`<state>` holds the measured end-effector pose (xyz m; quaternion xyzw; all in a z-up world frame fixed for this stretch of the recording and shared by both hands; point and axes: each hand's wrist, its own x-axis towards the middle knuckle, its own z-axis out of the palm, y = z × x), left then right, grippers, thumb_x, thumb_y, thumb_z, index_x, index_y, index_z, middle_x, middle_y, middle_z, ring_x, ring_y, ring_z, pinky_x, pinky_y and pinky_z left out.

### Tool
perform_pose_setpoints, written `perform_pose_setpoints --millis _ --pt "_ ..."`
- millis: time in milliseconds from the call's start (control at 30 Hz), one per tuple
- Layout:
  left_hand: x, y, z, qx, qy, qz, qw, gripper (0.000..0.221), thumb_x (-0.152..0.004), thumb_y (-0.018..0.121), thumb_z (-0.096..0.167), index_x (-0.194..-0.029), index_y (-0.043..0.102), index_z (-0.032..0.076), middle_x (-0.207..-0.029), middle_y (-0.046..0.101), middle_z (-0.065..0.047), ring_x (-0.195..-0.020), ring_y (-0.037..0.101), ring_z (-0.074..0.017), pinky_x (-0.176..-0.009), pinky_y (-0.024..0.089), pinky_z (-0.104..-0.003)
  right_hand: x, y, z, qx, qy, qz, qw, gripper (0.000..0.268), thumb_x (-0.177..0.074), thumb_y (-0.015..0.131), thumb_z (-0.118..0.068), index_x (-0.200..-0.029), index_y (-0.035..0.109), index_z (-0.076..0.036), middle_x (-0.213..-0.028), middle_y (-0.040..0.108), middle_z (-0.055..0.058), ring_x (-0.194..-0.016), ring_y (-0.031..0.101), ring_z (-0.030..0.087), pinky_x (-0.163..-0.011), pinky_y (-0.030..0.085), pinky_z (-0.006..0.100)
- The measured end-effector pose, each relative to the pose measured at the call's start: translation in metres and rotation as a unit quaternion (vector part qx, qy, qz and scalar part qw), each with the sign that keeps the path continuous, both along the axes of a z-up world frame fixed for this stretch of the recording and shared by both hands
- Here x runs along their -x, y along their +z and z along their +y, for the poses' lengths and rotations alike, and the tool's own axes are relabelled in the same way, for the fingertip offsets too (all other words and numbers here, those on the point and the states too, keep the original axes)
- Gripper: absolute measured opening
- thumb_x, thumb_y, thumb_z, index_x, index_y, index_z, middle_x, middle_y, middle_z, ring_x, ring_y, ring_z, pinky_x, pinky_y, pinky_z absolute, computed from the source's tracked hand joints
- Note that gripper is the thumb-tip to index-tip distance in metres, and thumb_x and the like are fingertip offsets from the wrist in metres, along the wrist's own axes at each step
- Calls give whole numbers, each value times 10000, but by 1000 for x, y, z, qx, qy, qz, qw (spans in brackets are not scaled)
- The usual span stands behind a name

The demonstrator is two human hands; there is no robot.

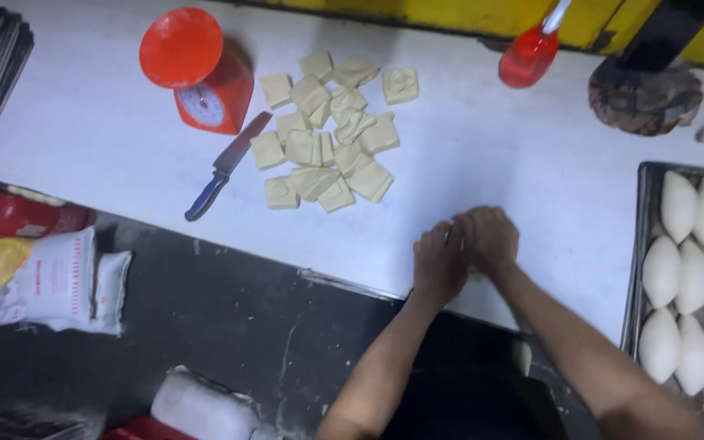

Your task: Manually shaping pre-cut dough squares into elongated rolls and placing them onto a baking tray.

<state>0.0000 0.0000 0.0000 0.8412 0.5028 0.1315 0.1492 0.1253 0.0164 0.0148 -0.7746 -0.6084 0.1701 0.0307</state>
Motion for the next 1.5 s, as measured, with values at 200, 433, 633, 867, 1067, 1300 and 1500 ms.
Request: perform_pose_setpoints --millis 200,433,633,867,1067,1300,1500 --pt "16 35 4 133 -41 -15 990 411 -1009 601 253 -1399 584 125 -1398 500 -80 -1141 525 -304 -911 421 -403 -4 15 -5 -14 -35 52 998 674 -1118 181 -604 -826 597 -161 -818 678 81 -962 686 287 -891 532 430" --pt "14 23 25 328 -78 -142 931 312 -873 714 186 -1176 645 167 -1148 698 -94 -1065 665 -362 -906 529 -487 2 37 -15 79 -189 260 944 890 -1063 83 -705 -863 693 -89 -1045 733 257 -1186 627 474 -1031 429 562" --pt "-12 30 13 214 -45 68 973 465 -788 774 185 -1196 562 118 -1023 614 -64 -931 654 -281 -793 497 -434 3 10 -1 84 -97 11 992 551 -1013 259 -526 -976 670 -162 -1020 691 97 -1087 684 292 -966 558 452" --pt "13 29 5 184 -51 -39 981 400 -927 636 260 -1309 596 149 -1063 549 -78 -995 588 -306 -892 456 -434 -11 35 -6 65 -90 101 989 690 -1092 138 -550 -860 647 -146 -963 700 141 -1093 664 357 -976 494 468" --pt "-1 41 26 308 -81 -42 947 366 -858 768 267 -1180 666 126 -1039 607 -104 -990 667 -343 -867 524 -450 -12 22 -17 91 -178 146 969 756 -1077 78 -555 -933 683 -124 -1106 696 193 -1180 630 381 -1039 462 505" --pt "-16 23 -11 126 -61 54 989 616 -937 651 296 -1486 421 136 -1543 386 -108 -1371 391 -359 -1069 318 -527 -18 -3 -20 -15 -42 -83 996 509 -1089 208 -378 -916 620 -133 -871 607 78 -974 678 284 -858 567 431" --pt "11 65 -5 229 -153 39 961 542 -1083 397 436 -1528 404 127 -1647 335 -113 -1541 248 -352 -1192 267 -527 -22 51 -18 117 -163 251 947 832 -1072 89 -670 -819 684 -147 -1082 724 231 -1222 610 453 -1049 426 531"
